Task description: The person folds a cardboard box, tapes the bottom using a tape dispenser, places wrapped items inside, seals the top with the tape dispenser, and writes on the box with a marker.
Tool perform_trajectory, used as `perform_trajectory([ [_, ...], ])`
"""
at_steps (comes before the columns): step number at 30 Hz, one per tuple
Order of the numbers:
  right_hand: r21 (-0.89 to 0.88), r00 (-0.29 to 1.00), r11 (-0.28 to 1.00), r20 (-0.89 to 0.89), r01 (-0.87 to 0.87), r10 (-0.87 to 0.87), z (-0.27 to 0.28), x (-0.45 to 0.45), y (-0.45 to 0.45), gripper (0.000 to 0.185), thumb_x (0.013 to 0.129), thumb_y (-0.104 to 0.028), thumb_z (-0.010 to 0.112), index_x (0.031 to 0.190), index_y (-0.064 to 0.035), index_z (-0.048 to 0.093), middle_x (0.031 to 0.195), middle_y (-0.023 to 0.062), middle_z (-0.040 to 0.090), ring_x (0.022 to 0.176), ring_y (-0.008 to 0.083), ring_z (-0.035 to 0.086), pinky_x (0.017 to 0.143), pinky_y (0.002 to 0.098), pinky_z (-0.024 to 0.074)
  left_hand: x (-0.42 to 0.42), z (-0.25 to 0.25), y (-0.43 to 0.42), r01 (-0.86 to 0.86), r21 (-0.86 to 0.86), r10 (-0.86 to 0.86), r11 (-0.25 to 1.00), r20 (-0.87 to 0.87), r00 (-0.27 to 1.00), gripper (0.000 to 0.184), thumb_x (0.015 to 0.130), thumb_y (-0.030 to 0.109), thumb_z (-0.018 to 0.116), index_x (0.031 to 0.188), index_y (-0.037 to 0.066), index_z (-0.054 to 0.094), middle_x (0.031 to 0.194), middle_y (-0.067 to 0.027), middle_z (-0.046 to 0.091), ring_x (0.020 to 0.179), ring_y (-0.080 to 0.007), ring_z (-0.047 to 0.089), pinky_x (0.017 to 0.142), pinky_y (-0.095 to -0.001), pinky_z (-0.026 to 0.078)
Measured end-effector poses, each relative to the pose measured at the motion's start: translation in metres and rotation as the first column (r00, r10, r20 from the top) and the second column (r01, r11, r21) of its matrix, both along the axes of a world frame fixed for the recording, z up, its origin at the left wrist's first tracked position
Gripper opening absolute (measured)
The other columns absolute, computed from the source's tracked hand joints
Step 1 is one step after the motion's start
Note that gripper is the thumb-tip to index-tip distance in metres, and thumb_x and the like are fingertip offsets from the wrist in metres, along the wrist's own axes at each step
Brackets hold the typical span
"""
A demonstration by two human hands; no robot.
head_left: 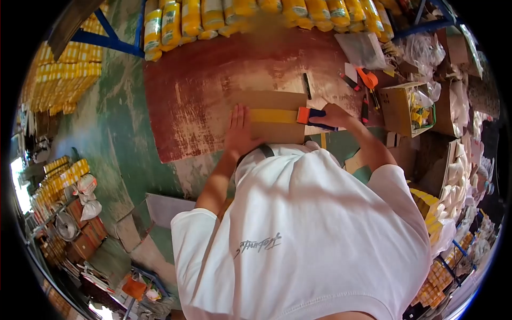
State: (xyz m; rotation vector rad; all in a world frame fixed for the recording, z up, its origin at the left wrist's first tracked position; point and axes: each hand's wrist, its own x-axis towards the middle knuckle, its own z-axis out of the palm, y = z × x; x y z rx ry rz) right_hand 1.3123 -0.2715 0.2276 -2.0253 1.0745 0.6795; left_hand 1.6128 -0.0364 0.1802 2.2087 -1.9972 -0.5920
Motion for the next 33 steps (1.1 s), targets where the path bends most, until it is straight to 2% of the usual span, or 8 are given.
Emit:
perform_trajectory([
  [7,-0.008,0.999,0.999,0.001,0.043,-0.043,-0.002,-0.005,0.005,0.082,0.073,-0.078,0.07,0.073,0.0041,0.073,0.069,0.0179,0.07,0.065,0.0301,0.071,0.062,0.0417,0.0539,-0.04,0.016,-0.02,0.08,0.027,-0.081,0.996,0.022,0.996,0.134,0.074,0.076,0.069,0.159,-0.011,0.012,0.169,-0.0296,0.008,0.159,-0.0403,0.003,0.128,-0.0506,0.004],
  [10,0.035,0.993,0.994,0.039,0.107,-0.108,-0.009,-0.012,0.009,0.08,0.075,-0.077,0.07,0.074,0.0028,0.074,0.068,0.0173,0.07,0.063,0.0291,0.07,0.062,0.0402,0.0541,-0.082,0.025,-0.042,0.132,0.19,-0.157,0.973,0.124,0.98,0.133,0.074,0.075,0.07,0.159,-0.011,0.013,0.168,-0.0299,0.008,0.159,-0.0405,0.004,0.128,-0.0508,0.004],
  [13,0.071,0.984,0.986,0.086,0.15,-0.156,-0.008,-0.017,0.011,0.083,0.073,-0.079,0.07,0.072,0.0042,0.073,0.067,0.0173,0.07,0.062,0.028,0.071,0.06,0.0393,0.0546,-0.104,-0.005,-0.055,0.296,-0.008,-0.296,0.955,-0.046,0.954,0.132,0.074,0.074,0.071,0.159,-0.011,0.014,0.168,-0.0299,0.009,0.159,-0.0404,0.004,0.128,-0.052,0.006],
  [16,0.082,0.974,0.98,0.122,0.181,-0.19,-0.009,-0.029,0.01,0.084,0.073,-0.08,0.069,0.074,0.0043,0.074,0.069,0.0179,0.071,0.063,0.0286,0.072,0.061,0.0391,0.0557,-0.111,-0.017,-0.057,0.272,-0.034,-0.272,0.962,0.006,0.962,0.131,0.075,0.072,0.072,0.159,-0.011,0.016,0.168,-0.0301,0.009,0.158,-0.041,0.005,0.128,-0.0524,0.007],
  [23,0.071,0.973,0.979,0.117,0.194,-0.201,-0.046,-0.101,-0.003,0.092,0.073,-0.085,0.064,0.083,0.0055,0.077,0.077,0.0235,0.072,0.075,0.0366,0.073,0.067,0.0449,0.0549,-0.12,0.004,-0.064,0.349,0.064,-0.354,0.935,0.103,0.929,0.118,0.077,0.063,0.076,0.165,0.013,0.016,0.166,-0.0356,0.004,0.156,-0.0504,0.005,0.125,-0.0588,0.009],
  [26,-0.029,0.99,0.99,-0.026,0.14,-0.141,-0.053,-0.084,0.0,0.092,0.072,-0.086,0.064,0.089,0.0038,0.078,0.082,0.0221,0.074,0.078,0.0369,0.074,0.069,0.0442,0.0558,-0.135,0.018,-0.073,0.35,0.163,-0.376,0.922,0.173,0.91,0.116,0.077,0.061,0.077,0.166,0.018,0.016,0.165,-0.0378,0.002,0.154,-0.0534,0.006,0.122,-0.0635,0.013],
  [30,-0.105,0.97,0.976,-0.134,0.189,-0.202,-0.012,-0.036,0.003,0.072,0.073,-0.068,0.074,0.098,-0.0004,0.079,0.096,0.0175,0.077,0.09,0.0327,0.076,0.073,0.0418,0.0586,-0.167,0.029,-0.079,0.27,0.319,-0.372,0.908,0.325,0.869,0.118,0.075,0.061,0.078,0.166,0.019,0.015,0.165,-0.0392,0.003,0.154,-0.0548,0.007,0.12,-0.0673,0.017],
  [33,-0.419,0.948,0.903,-0.316,-0.097,-0.044,-0.109,-0.028,0.033,0.05,0.082,-0.053,0.073,0.097,-0.0058,0.079,0.096,0.0159,0.076,0.095,0.0314,0.075,0.074,0.0472,0.0576,-0.182,0.046,-0.085,0.215,0.387,-0.353,0.897,0.331,0.875,0.117,0.075,0.059,0.079,0.166,0.017,0.018,0.165,-0.0388,0.004,0.153,-0.0556,0.007,0.119,-0.068,0.018],
])
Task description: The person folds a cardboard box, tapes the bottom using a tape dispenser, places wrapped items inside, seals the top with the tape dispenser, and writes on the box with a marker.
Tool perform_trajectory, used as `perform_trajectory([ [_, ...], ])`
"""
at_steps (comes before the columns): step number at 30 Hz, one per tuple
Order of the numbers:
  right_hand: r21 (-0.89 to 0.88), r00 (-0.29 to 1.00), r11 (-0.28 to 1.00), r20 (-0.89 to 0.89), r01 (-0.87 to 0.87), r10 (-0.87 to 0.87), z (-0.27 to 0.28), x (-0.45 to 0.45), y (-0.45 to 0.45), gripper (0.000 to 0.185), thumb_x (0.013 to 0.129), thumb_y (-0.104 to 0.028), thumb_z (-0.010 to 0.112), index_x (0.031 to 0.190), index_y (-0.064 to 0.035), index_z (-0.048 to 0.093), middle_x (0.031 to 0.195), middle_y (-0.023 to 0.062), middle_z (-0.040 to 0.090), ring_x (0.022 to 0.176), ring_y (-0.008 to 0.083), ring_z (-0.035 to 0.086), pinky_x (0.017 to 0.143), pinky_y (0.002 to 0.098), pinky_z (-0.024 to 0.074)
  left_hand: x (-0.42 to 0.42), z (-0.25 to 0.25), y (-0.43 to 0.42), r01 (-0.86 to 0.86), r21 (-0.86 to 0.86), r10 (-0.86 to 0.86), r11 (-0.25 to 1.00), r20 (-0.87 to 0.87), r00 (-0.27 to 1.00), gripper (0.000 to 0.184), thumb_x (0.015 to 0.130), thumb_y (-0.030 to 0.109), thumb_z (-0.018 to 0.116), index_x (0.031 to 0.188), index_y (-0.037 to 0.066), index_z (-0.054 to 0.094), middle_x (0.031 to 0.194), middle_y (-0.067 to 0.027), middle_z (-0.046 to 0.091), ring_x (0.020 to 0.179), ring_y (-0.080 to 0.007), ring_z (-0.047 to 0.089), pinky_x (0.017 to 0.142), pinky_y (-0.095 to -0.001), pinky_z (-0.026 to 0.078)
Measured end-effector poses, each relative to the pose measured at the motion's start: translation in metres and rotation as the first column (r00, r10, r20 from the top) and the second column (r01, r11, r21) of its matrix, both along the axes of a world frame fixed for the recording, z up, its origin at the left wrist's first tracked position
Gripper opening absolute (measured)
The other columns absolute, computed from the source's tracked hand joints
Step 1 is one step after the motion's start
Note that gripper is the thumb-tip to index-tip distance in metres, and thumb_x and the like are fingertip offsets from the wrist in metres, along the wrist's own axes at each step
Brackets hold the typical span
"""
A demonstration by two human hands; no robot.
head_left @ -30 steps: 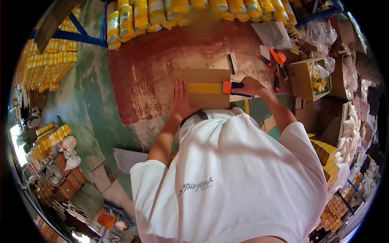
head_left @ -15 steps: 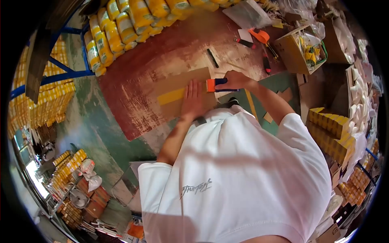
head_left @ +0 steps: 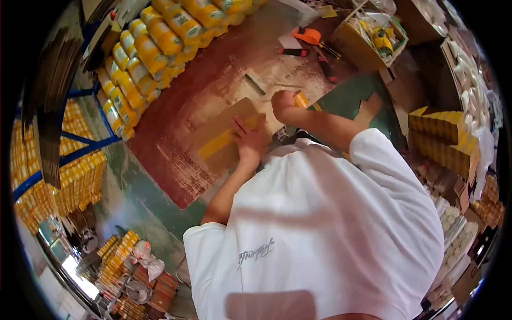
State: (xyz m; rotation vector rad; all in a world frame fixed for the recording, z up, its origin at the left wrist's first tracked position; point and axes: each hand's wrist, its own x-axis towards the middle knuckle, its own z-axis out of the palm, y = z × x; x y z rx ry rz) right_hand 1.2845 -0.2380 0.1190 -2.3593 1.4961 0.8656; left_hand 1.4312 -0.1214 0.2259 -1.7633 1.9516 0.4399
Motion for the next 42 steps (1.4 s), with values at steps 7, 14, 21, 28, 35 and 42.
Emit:
perform_trajectory([
  [7,0.221,0.867,0.917,0.313,0.332,-0.389,-0.03,-0.041,0.03,0.037,0.086,-0.048,0.074,0.099,-0.0132,0.077,0.105,0.0137,0.075,0.104,0.0344,0.07,0.088,0.0434,0.0552,0.015,-0.151,0.01,0.481,-0.339,-0.487,0.808,0.074,0.87,0.077,0.079,0.046,0.076,0.145,0.009,0.056,0.162,-0.0249,0.034,0.154,-0.0407,0.024,0.126,-0.0567,0.015],
  [14,-0.294,0.865,0.91,0.488,0.292,-0.12,-0.103,-0.068,0.026,0.028,0.082,-0.034,0.077,0.097,-0.0112,0.072,0.109,0.012,0.069,0.116,0.0333,0.059,0.098,0.0464,0.046,-0.014,-0.029,-0.038,0.589,0.092,-0.523,0.803,-0.365,0.77,0.047,0.09,0.034,0.068,0.132,0.012,0.067,0.147,-0.0086,0.058,0.145,-0.0262,0.044,0.126,-0.0466,0.023],
  [21,-0.344,0.893,0.87,0.401,0.353,-0.204,-0.054,-0.046,0.02,0.028,0.085,-0.023,0.068,0.111,-0.012,0.068,0.128,0.0114,0.057,0.12,0.0286,0.056,0.101,0.0471,0.0411,0.111,-0.067,0.042,-0.787,-0.333,0.491,0.52,-0.638,0.594,0.062,0.098,0.042,0.058,0.142,-0.001,0.055,0.144,-0.0222,0.056,0.135,-0.0374,0.051,0.116,-0.046,0.039],
  [28,0.67,0.16,0.623,0.619,0.403,-0.769,-0.029,0.039,0.063,0.064,0.104,-0.05,0.05,0.137,0.0046,0.055,0.118,0.0248,0.07,0.114,0.0341,0.066,0.104,0.0405,0.0478,0.197,-0.08,0.086,-0.707,0.707,0.541,0.021,-0.602,-0.587,0.064,0.108,0.049,0.043,0.148,-0.001,0.048,0.146,-0.0113,0.057,0.131,-0.0241,0.054,0.112,-0.0371,0.04],
  [35,0.854,-0.409,0.502,0.51,0.136,-0.757,0.062,0.059,0.056,0.065,0.107,-0.06,0.039,0.133,-0.0039,0.06,0.126,0.0078,0.063,0.124,0.0219,0.057,0.109,0.0384,0.0417,0.2,-0.047,0.11,-0.848,0.48,0.042,0.224,-0.874,-0.484,0.056,0.11,0.042,0.041,0.15,0.004,0.047,0.147,-0.0094,0.055,0.132,-0.0233,0.053,0.112,-0.0366,0.041],
  [42,0.939,-0.248,0.276,0.323,0.206,-0.913,-0.014,0.071,0.026,0.051,0.107,-0.051,0.046,0.13,-0.0066,0.053,0.125,0.0117,0.06,0.119,0.0209,0.054,0.101,0.037,0.0444,0.224,-0.131,0.129,-0.361,0.927,0.271,0.103,-0.376,-0.886,0.056,0.108,0.046,0.042,0.148,0.008,0.05,0.146,-0.0076,0.057,0.13,-0.0273,0.055,0.111,-0.0405,0.045],
])
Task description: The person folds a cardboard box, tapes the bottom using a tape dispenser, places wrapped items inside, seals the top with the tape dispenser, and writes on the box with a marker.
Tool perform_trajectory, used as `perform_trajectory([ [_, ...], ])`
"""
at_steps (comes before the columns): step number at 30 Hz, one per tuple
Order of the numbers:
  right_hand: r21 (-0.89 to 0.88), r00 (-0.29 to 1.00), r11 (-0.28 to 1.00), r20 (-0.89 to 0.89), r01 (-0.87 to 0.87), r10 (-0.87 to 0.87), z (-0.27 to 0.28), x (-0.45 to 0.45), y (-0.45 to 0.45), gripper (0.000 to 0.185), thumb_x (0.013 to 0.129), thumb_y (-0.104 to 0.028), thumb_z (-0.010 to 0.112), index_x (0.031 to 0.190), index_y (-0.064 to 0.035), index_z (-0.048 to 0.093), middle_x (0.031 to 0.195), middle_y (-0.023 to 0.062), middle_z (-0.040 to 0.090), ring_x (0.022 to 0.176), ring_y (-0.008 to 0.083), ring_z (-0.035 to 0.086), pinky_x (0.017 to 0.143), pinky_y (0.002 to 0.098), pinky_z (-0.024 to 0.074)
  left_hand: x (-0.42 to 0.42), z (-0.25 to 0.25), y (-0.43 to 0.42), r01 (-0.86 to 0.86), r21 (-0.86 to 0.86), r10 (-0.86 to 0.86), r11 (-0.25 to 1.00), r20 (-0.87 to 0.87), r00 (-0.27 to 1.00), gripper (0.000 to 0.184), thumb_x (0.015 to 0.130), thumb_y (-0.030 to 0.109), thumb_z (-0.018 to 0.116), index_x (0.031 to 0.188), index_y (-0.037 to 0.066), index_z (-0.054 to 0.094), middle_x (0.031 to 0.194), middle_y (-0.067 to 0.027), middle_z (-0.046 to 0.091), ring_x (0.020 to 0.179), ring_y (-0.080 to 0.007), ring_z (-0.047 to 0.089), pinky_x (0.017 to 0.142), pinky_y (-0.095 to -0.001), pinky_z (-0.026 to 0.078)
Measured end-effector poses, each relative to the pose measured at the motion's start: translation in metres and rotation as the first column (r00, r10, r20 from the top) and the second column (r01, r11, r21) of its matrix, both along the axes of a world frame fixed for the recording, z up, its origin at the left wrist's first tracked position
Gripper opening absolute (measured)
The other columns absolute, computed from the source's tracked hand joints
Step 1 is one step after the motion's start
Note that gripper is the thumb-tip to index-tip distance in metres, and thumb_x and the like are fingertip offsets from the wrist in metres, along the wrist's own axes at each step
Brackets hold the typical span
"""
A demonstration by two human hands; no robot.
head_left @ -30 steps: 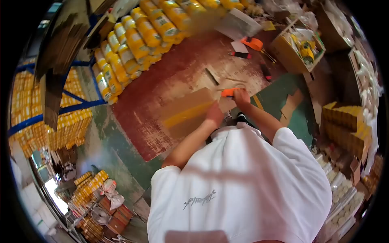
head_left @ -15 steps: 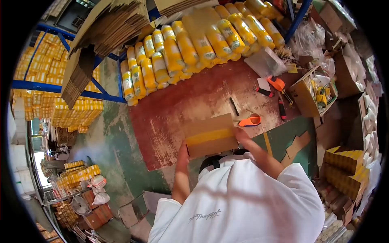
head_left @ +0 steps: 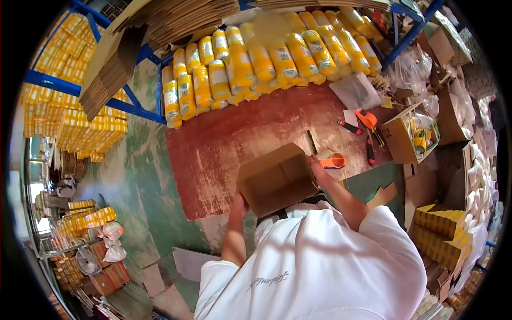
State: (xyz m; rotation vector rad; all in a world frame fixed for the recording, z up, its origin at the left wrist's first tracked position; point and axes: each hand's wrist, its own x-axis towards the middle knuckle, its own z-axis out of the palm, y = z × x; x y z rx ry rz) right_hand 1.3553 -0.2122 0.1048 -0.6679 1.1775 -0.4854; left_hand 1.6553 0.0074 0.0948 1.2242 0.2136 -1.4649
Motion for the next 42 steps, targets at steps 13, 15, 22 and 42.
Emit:
perform_trajectory([
  [13,-0.799,0.832,0.568,-0.443,-0.197,-0.335,0.002,0.117,-0.182,0.031,0.095,-0.03,0.064,0.105,-0.0006,0.067,0.092,0.0147,0.07,0.089,0.0305,0.067,0.083,0.043,0.0526,0.006,-0.005,-0.062,0.029,0.054,-0.032,0.998,0.058,0.998,0.073,0.105,0.061,0.04,0.154,0.007,0.042,0.149,-0.0074,0.053,0.135,-0.0243,0.05,0.114,-0.0383,0.038],
  [15,-0.806,0.866,0.481,-0.471,-0.344,-0.17,0.044,0.193,-0.231,0.028,0.095,-0.024,0.065,0.11,0.0004,0.064,0.099,0.019,0.069,0.096,0.0322,0.067,0.085,0.0427,0.0513,0.018,0.012,-0.061,0.054,0.014,-0.054,0.998,0.07,0.996,0.075,0.104,0.06,0.045,0.157,0.007,0.038,0.151,-0.0077,0.051,0.137,-0.024,0.047,0.115,-0.0395,0.036],
  [22,-0.408,0.308,0.549,-0.912,-0.729,-0.269,0.048,0.396,-0.339,0.095,0.074,-0.066,0.076,0.137,-0.0001,0.048,0.133,0.0208,0.059,0.125,0.0391,0.056,0.104,0.0497,0.048,-0.012,-0.021,-0.054,0.06,0.042,-0.073,0.997,0.433,0.899,0.091,0.086,0.043,0.082,0.155,0.003,0.038,0.137,-0.0197,0.058,0.123,-0.0246,0.057,0.103,-0.0386,0.048],
  [42,0.035,0.91,0.95,0.298,-0.312,0.288,0.107,0.237,-0.231,0.067,0.096,-0.052,0.065,0.144,-0.007,0.053,0.134,0.0122,0.065,0.12,0.0282,0.063,0.105,0.0463,0.0509,0.017,-0.002,-0.073,0.111,0.029,-0.109,0.993,0.548,0.829,0.071,0.092,0.042,0.077,0.144,-0.001,0.055,0.131,-0.0168,0.067,0.12,-0.0256,0.064,0.101,-0.0364,0.051],
])
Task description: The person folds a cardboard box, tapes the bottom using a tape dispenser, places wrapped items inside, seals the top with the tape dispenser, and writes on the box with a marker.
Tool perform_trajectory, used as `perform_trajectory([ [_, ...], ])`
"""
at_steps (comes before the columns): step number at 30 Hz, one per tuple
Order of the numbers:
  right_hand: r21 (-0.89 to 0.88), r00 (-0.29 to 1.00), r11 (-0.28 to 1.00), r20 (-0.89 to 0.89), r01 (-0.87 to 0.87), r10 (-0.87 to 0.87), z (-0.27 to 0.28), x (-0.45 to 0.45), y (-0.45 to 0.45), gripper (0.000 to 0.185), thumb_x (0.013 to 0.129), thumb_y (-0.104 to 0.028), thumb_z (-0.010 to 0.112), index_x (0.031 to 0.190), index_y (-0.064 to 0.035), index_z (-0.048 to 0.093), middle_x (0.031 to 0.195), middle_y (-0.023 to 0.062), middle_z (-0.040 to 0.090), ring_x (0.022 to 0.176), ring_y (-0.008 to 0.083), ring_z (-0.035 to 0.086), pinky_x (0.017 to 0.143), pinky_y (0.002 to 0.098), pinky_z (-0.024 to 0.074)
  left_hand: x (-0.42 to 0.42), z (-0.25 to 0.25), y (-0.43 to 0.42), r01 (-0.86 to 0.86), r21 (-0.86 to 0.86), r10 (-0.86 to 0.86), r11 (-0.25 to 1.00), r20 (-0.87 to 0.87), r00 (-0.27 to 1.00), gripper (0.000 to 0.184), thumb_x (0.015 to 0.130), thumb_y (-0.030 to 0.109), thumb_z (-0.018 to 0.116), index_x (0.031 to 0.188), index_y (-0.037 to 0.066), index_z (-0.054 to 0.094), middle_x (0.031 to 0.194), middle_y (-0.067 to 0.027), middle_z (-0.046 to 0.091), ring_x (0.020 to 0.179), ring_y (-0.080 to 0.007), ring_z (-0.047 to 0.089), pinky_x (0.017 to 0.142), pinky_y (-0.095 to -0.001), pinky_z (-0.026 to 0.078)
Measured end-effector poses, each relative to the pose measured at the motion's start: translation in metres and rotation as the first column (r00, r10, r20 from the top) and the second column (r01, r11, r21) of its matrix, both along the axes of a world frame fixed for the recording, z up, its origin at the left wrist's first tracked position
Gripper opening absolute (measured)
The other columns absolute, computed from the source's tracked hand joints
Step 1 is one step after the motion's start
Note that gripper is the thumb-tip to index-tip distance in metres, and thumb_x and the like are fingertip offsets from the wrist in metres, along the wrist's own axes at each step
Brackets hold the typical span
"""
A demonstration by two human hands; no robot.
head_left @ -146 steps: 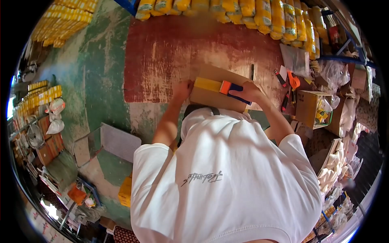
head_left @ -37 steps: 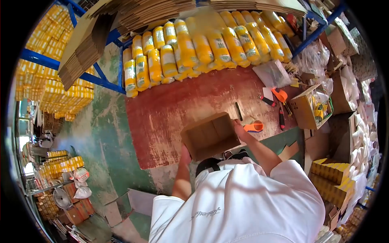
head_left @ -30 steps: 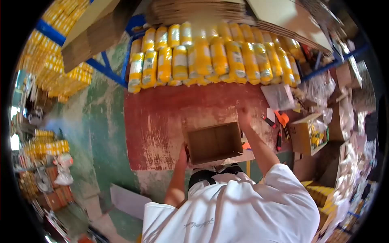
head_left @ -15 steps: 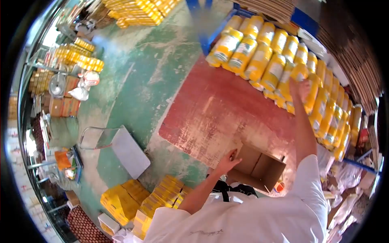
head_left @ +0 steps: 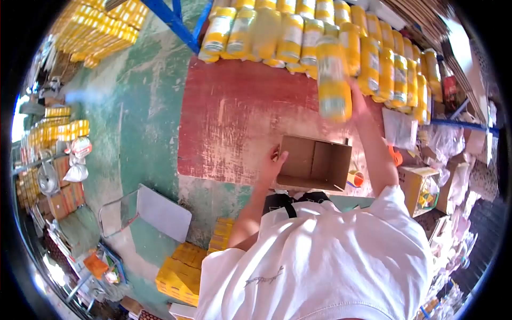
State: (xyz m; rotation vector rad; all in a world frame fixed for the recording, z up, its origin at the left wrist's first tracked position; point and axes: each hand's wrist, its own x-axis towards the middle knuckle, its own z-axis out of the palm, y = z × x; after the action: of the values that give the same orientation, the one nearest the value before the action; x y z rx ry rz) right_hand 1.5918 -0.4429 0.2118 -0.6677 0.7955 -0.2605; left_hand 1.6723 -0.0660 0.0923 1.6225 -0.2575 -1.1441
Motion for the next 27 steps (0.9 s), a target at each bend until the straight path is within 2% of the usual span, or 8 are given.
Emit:
perform_trajectory([
  [4,0.013,0.909,0.951,-0.288,-0.31,0.3,0.011,-0.106,0.077,0.072,0.094,-0.035,0.073,0.152,-0.0053,0.046,0.143,0.0107,0.06,0.131,0.0259,0.057,0.112,0.0426,0.0452,-0.004,-0.011,0.001,-0.032,0.052,0.032,0.998,0.012,0.999,0.069,0.094,0.044,0.074,0.146,0.003,0.055,0.128,-0.0165,0.068,0.116,-0.024,0.065,0.098,-0.0354,0.052],
  [6,-0.27,0.748,0.7,-0.166,-0.661,0.643,0.079,-0.089,0.111,0.103,0.075,-0.027,0.087,0.159,-0.0029,0.033,0.151,0.0104,0.05,0.14,0.0226,0.045,0.119,0.0395,0.0351,-0.003,0.018,0.001,0.001,0.206,-0.016,0.979,0.071,0.997,0.069,0.095,0.045,0.073,0.147,0.004,0.054,0.127,-0.0156,0.069,0.113,-0.0224,0.066,0.096,-0.0349,0.053],
  [7,-0.405,0.589,0.455,-0.321,-0.793,0.741,0.055,-0.095,0.111,0.11,0.069,-0.031,0.091,0.158,-0.0032,0.033,0.149,0.0105,0.051,0.142,0.022,0.042,0.12,0.0383,0.0325,-0.005,0.013,0.002,-0.02,0.155,0.022,0.988,-0.012,1.0,0.067,0.097,0.044,0.071,0.148,0.004,0.053,0.127,-0.0135,0.069,0.113,-0.0196,0.064,0.095,-0.033,0.052],
  [9,-0.444,0.332,0.045,-0.595,-0.895,0.732,0.069,-0.086,0.13,0.104,0.061,-0.031,0.093,0.149,-0.0056,0.043,0.139,0.014,0.059,0.129,0.0265,0.056,0.111,0.037,0.0424,-0.004,-0.007,0.001,-0.06,0.043,0.067,0.997,-0.174,0.982,0.064,0.1,0.04,0.068,0.15,0.003,0.051,0.125,-0.0092,0.068,0.113,-0.0141,0.062,0.092,-0.0294,0.05],
  [13,-0.335,0.187,-0.207,-0.833,-0.919,0.52,0.045,-0.085,0.167,0.091,0.063,-0.042,0.088,0.138,-0.0054,0.052,0.122,0.0225,0.068,0.113,0.0401,0.066,0.098,0.0447,0.053,-0.009,-0.003,0.0,-0.153,-0.014,0.151,0.988,-0.102,0.983,0.07,0.097,0.047,0.071,0.149,0.004,0.053,0.126,-0.0112,0.068,0.114,-0.0161,0.062,0.099,-0.029,0.049],
  [19,-0.172,0.087,-0.228,-0.936,-0.958,0.341,-0.066,-0.094,0.183,0.094,0.065,-0.045,0.087,0.136,0.0005,0.046,0.119,0.0293,0.067,0.112,0.0433,0.066,0.097,0.0488,0.0536,-0.028,0.01,-0.007,-0.222,0.004,0.222,0.975,-0.049,0.974,0.069,0.097,0.044,0.071,0.149,0.003,0.052,0.131,-0.0107,0.066,0.115,-0.0163,0.062,0.099,-0.0295,0.049],
  [24,-0.431,0.343,-0.105,-0.824,-0.896,0.452,-0.136,-0.117,0.196,0.094,0.07,-0.032,0.086,0.146,-0.0023,0.04,0.137,0.0299,0.058,0.126,0.0449,0.058,0.106,0.0471,0.0492,-0.034,-0.001,-0.007,-0.276,-0.018,0.275,0.961,-0.051,0.96,0.068,0.097,0.04,0.072,0.148,0.001,0.051,0.126,-0.0134,0.068,0.112,-0.0169,0.064,0.096,-0.0301,0.051],
  [27,-0.406,0.265,-0.098,-0.743,-0.909,0.615,-0.12,-0.112,0.2,0.102,0.069,-0.035,0.087,0.153,-0.0038,0.036,0.143,0.0286,0.054,0.131,0.0438,0.055,0.11,0.0444,0.0469,-0.037,0.014,-0.006,-0.32,0.004,0.318,0.947,-0.114,0.941,0.066,0.097,0.04,0.073,0.147,0.0,0.053,0.125,-0.0127,0.068,0.112,-0.0169,0.064,0.096,-0.0302,0.051],
])
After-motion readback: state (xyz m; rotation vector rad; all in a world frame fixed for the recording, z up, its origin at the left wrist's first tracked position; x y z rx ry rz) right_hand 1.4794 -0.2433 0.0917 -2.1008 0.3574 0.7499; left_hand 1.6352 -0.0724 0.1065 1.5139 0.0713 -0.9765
